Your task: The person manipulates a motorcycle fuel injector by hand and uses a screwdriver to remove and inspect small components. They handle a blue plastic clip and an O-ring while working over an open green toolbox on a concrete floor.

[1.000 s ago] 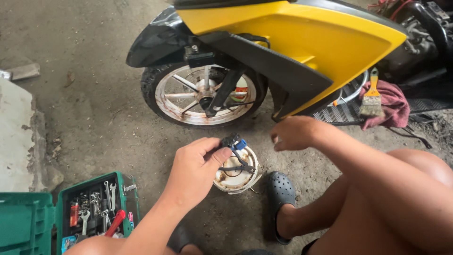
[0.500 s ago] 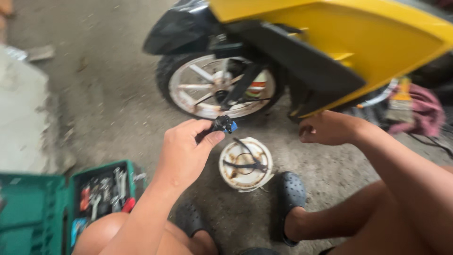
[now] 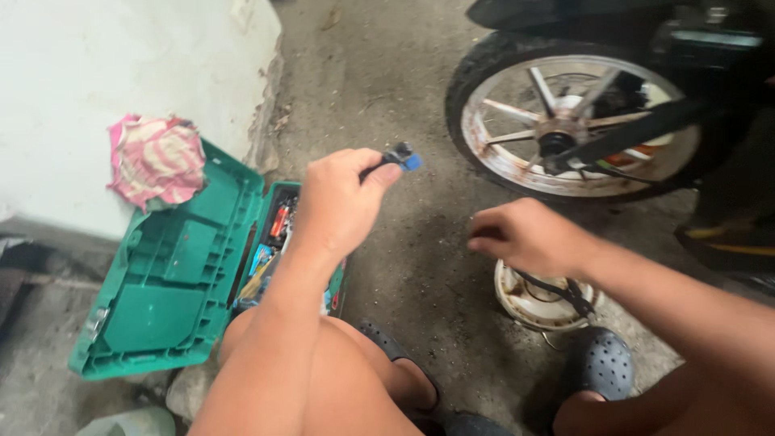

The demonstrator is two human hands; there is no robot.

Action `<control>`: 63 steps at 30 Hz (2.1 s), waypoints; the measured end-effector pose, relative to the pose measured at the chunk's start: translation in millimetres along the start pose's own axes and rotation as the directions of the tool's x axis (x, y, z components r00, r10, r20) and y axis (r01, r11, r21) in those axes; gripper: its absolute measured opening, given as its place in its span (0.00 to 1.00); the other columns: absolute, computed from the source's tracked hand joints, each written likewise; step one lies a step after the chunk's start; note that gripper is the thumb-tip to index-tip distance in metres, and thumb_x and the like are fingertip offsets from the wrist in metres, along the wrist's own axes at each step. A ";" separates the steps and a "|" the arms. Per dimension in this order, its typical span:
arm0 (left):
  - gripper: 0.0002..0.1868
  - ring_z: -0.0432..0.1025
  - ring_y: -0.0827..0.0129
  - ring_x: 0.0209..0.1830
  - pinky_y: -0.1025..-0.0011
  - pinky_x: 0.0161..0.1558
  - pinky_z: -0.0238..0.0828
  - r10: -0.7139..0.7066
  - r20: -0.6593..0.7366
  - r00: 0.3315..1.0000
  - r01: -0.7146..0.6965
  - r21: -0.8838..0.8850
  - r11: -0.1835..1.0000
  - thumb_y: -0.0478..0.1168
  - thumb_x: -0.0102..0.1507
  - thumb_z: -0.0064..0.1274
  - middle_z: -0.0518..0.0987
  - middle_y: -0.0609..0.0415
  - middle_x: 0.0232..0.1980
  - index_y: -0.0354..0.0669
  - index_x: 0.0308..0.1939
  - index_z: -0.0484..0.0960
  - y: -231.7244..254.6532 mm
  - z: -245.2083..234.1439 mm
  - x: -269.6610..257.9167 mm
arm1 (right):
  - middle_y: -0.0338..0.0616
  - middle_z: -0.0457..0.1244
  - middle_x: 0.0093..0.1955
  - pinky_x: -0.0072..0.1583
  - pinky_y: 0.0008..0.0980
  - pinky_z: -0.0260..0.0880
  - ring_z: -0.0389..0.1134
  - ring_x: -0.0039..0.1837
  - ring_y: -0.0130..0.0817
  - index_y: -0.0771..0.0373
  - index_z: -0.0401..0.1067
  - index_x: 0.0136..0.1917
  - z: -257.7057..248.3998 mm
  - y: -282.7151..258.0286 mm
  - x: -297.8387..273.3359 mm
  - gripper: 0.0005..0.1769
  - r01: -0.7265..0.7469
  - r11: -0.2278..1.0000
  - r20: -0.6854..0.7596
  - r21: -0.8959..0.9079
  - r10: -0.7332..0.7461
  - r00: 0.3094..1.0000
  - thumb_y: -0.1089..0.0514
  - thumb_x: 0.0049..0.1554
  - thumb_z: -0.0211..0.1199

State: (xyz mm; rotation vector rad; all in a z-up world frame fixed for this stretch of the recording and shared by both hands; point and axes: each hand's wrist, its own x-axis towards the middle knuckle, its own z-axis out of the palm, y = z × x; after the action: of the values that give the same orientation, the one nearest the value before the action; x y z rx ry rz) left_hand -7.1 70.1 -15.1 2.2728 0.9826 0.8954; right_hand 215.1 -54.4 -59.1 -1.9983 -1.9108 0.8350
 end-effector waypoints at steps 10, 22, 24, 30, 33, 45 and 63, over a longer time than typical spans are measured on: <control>0.12 0.78 0.63 0.26 0.66 0.32 0.71 -0.325 -0.147 0.934 0.340 0.088 0.936 0.45 0.61 0.62 0.83 0.47 0.29 0.41 0.41 0.87 -64.3 -82.8 -12.2 | 0.54 0.71 0.44 0.51 0.47 0.72 0.73 0.48 0.52 0.59 0.79 0.49 120.9 -45.8 142.8 0.13 0.318 0.947 0.104 0.041 -0.321 0.941 0.53 0.52 0.66; 0.12 0.78 0.69 0.24 0.69 0.31 0.72 -0.445 -0.188 0.876 0.462 0.058 0.885 0.45 0.60 0.61 0.85 0.50 0.29 0.40 0.40 0.87 -111.4 -114.5 -24.3 | 0.54 0.70 0.49 0.56 0.49 0.72 0.72 0.54 0.52 0.58 0.77 0.52 287.3 -96.3 199.5 0.17 0.209 0.976 0.378 -0.061 -0.171 0.910 0.48 0.52 0.68; 0.12 0.78 0.68 0.24 0.68 0.31 0.71 -0.431 -0.180 0.884 0.447 0.060 0.892 0.45 0.60 0.61 0.84 0.49 0.29 0.40 0.39 0.87 -111.8 -112.9 -22.4 | 0.56 0.70 0.48 0.56 0.49 0.73 0.72 0.53 0.53 0.61 0.76 0.51 318.4 -91.0 189.2 0.16 0.220 0.970 0.436 -0.101 -0.156 0.887 0.51 0.51 0.67; 0.13 0.78 0.61 0.25 0.65 0.32 0.71 -0.388 -0.171 0.906 0.406 0.084 0.910 0.46 0.60 0.62 0.82 0.44 0.29 0.39 0.39 0.87 -116.6 -106.5 -22.2 | 0.63 0.68 0.42 0.53 0.51 0.72 0.71 0.49 0.60 0.67 0.77 0.42 349.1 -86.7 178.5 0.09 0.210 0.970 0.220 0.123 -0.233 0.947 0.58 0.54 0.64; 0.13 0.79 0.61 0.27 0.66 0.33 0.72 -0.327 -0.192 0.925 0.340 0.037 0.940 0.45 0.61 0.61 0.84 0.45 0.31 0.37 0.39 0.86 -120.1 -104.2 -22.2 | 0.64 0.67 0.39 0.48 0.51 0.72 0.71 0.45 0.61 0.68 0.76 0.40 301.0 -106.9 180.9 0.09 0.256 0.942 -0.005 0.219 -0.261 0.965 0.59 0.57 0.63; 0.09 0.73 0.79 0.31 0.78 0.34 0.69 -0.392 -0.055 0.918 0.263 -0.655 0.708 0.40 0.66 0.59 0.82 0.60 0.34 0.37 0.44 0.85 -78.1 -74.8 -11.1 | 0.38 0.65 0.36 0.39 0.29 0.72 0.70 0.36 0.29 0.60 0.72 0.43 -10.3 -122.5 73.7 0.13 0.525 0.606 -0.549 0.598 -0.168 0.819 0.55 0.67 0.52; 0.18 0.79 0.64 0.49 0.63 0.55 0.75 -0.012 0.208 0.978 0.208 -0.978 0.031 0.51 0.67 0.57 0.84 0.52 0.50 0.43 0.51 0.75 46.4 17.8 -23.7 | 0.42 0.62 0.35 0.49 0.37 0.78 0.71 0.40 0.32 0.71 0.71 0.58 -87.6 -137.3 -50.7 0.16 0.459 0.510 -0.537 0.728 0.007 0.844 0.58 0.68 0.47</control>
State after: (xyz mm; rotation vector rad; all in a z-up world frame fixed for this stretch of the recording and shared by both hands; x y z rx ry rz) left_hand 13.9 20.2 -5.0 0.8946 0.1644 0.8688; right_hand 151.7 -71.3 98.4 -1.1289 -1.0821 0.8393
